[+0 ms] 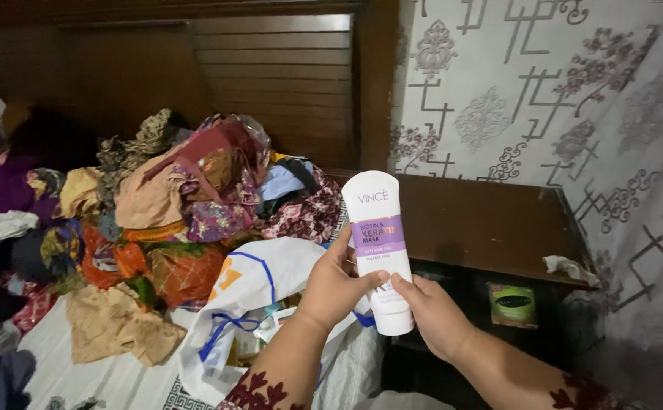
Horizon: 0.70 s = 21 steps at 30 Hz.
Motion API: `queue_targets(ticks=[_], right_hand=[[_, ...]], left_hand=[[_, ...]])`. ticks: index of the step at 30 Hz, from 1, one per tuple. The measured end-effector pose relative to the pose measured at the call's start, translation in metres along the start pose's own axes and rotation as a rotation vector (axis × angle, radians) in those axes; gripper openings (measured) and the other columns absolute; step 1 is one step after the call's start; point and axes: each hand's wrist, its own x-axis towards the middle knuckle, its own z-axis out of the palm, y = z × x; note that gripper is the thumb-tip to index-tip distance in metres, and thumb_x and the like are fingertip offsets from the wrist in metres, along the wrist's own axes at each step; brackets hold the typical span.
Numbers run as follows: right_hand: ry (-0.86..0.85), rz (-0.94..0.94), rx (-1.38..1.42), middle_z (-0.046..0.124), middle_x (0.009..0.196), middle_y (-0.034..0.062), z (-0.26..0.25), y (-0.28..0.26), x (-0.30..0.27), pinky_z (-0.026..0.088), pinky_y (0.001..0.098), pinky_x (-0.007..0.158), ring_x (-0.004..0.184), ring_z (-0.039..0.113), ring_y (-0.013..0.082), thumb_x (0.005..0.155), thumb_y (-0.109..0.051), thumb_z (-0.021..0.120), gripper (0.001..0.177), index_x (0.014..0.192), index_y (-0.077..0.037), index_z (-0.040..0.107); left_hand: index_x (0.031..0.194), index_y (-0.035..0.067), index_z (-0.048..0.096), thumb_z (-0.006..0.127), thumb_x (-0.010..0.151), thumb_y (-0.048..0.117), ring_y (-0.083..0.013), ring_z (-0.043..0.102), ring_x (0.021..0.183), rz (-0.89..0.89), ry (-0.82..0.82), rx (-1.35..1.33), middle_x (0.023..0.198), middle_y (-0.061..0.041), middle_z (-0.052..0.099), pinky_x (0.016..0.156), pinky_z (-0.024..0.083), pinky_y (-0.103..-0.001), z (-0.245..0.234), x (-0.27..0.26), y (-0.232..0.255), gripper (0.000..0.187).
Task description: The person unloads items from a white shopping bag and places them into a wooden drawer. They handle a red sachet, a green box, and two tubes, briefly turning each over before storing them in the drawer.
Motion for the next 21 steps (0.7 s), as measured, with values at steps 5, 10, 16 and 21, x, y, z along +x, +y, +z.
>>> queue_targets(ticks=[5, 10, 16, 21], right_hand=[[0.084, 0.046, -0.035, 0.075, 0.117, 0.0109, -0.021, -0.019, -0.003, 0.052, 0.0356, 0.095, 0.105, 0.069, 0.0180, 0.102, -0.038, 0.046, 0.051, 0.126, 0.002, 0.066], [0.150, 0.143, -0.082, 0.074, 0.117, 0.0127, -0.058, -0.034, -0.004, 0.051, 0.0388, 0.095, 0.105, 0.067, 0.0213, 0.104, -0.046, 0.037, 0.059, 0.127, 0.000, 0.067], [0.174, -0.038, -0.246, 0.072, 0.116, 0.0069, -0.103, -0.050, -0.004, 0.049, 0.0309, 0.097, 0.107, 0.063, 0.0132, 0.104, -0.043, 0.038, 0.052, 0.126, -0.003, 0.064], [0.232, 0.061, -0.345, 0.068, 0.101, 0.0107, -0.123, -0.082, -0.012, 0.048, 0.0354, 0.077, 0.086, 0.058, 0.0194, 0.105, -0.033, 0.051, 0.039, 0.126, -0.004, 0.068]], left_hand=[[0.160, 0.007, 0.031, 0.083, 0.075, -0.001, -0.0125, 0.070, 0.088, 0.043, -0.024, -0.068, 0.101, -0.006, 0.070, 0.079, 0.059, -0.028, 0.028, 0.019, -0.008, 0.100], [0.160, 0.008, 0.030, 0.082, 0.073, -0.002, -0.0127, 0.071, 0.088, -0.014, -0.020, -0.041, 0.103, -0.005, 0.071, 0.078, 0.060, -0.028, 0.059, 0.031, 0.003, 0.102], [0.160, 0.007, 0.028, 0.080, 0.074, -0.005, -0.0137, 0.071, 0.096, 0.034, -0.056, -0.153, 0.119, -0.006, 0.071, 0.082, 0.060, -0.029, 0.097, 0.049, -0.010, 0.101], [0.162, 0.008, 0.025, 0.079, 0.077, -0.007, -0.0165, 0.071, 0.101, 0.013, -0.050, -0.084, 0.120, -0.011, 0.071, 0.085, 0.061, -0.031, 0.125, 0.065, -0.023, 0.102]])
